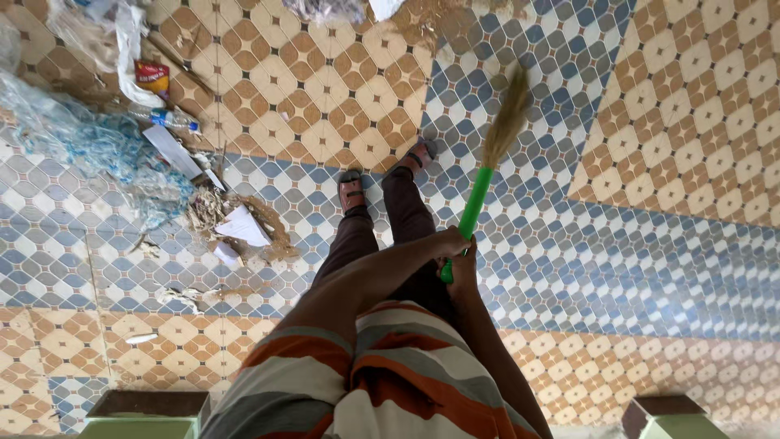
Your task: The person sweeps debris across a tiled floor using a broom, moving plastic bottles, paper, and other trash into a pile.
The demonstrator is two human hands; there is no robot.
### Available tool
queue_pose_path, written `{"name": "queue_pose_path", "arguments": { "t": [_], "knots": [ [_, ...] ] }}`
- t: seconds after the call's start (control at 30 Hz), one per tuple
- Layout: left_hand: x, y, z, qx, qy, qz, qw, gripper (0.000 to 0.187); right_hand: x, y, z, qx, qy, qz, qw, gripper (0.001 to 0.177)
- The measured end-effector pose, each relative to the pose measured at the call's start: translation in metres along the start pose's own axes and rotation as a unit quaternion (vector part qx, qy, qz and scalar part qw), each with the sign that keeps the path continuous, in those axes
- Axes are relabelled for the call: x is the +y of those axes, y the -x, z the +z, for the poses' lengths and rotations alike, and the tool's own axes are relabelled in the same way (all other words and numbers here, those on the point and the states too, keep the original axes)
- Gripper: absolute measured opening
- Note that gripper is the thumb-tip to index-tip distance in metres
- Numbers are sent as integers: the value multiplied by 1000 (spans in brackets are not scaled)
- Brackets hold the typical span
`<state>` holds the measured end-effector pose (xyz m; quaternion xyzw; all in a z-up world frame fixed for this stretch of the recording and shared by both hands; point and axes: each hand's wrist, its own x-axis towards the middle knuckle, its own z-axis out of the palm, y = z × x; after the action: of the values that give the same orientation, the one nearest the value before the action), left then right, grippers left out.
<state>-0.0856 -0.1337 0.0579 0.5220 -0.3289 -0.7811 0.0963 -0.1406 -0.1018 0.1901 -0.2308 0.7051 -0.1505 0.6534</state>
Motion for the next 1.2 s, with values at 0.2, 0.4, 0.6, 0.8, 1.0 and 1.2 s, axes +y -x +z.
{"name": "queue_pose_path", "arguments": {
  "t": [0.2,0.4,0.6,0.8,1.0,1.2],
  "knots": [
    [-22,-12,-80,46,2,-50,998,42,11,-100,38,-149,-44,70,985,28],
    [-65,28,-166,197,253,-130,938,52,-30,-131,129,-185,109,47,976,107],
    [-39,50,-256,373,328,-55,866,50,-125,-171,193,-345,208,24,915,103],
    [19,78,-247,398,476,-49,783,40,-183,-160,194,-352,448,-137,810,110],
    [47,42,-174,365,420,108,824,43,-241,-103,109,-381,226,-63,894,104],
    [134,9,-127,250,321,10,913,43,-233,-77,24,-238,96,12,966,100]
  ]
}}
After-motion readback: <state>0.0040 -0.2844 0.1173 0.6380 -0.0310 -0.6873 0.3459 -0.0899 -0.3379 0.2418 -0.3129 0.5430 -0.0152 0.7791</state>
